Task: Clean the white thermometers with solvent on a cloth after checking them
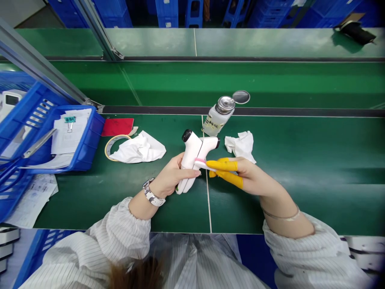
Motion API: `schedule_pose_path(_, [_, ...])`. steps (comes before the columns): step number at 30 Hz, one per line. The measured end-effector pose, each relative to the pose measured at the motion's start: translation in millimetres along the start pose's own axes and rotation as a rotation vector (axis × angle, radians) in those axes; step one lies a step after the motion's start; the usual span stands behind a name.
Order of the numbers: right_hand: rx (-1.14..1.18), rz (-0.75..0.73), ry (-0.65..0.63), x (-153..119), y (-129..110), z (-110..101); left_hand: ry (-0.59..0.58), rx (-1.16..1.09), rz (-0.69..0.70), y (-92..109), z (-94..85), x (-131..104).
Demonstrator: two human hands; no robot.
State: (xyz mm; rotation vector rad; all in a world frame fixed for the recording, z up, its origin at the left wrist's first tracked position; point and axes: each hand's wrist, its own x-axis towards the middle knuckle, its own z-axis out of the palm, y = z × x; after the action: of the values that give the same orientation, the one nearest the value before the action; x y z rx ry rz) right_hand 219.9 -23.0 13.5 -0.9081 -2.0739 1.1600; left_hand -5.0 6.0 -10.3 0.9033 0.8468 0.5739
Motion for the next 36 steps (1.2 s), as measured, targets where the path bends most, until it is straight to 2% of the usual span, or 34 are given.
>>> schedule_pose_path(4, [-0.080,0.024,0.149,0.1,0.3,-0.2,-0.041,-0.039,0.036,-0.2,0.4,0.5])
schedule_pose_path(9, [0.027,-0.028,0.002,-0.9,-0.4,-0.2,0.009,0.004,0.004,0.8,0.6,0.9])
schedule_pose_path(13, [0.009,0.025,0.091,-1.4,0.4,-1.7,-0.011,-0.004,0.024,1.0,0.5,1.0])
schedule_pose_path(14, [0.031,0.020,0.080,-1.3,0.6,-2.0,-0.021,-0.009,0.027,0.8,0.5,0.9])
schedule_pose_path(18, [0.088,-0.034,-0.057,0.5,1.3,-1.6,-0.045,-0.037,0.036,0.0,0.1,0.4])
schedule_pose_path(22, [0.031,-0.001,0.049,1.0,1.7,-1.2,-0.010,0.010,0.015,0.4,-0.6,-0.7])
schedule_pose_path(27, [0.070,-0.002,-0.035,0.8,0.6,-1.6,-0.017,0.014,0.022,0.3,-1.1,-0.1])
schedule_pose_path(32, [-0.019,0.071,0.092,0.6,0.4,-2.0,-0.016,0.022,0.026,-1.0,-1.8,2.5])
schedule_pose_path(36, [-0.003,-0.006,0.013,1.1,0.1,-0.3,-0.003,0.034,0.010,-2.5,-2.3,3.4])
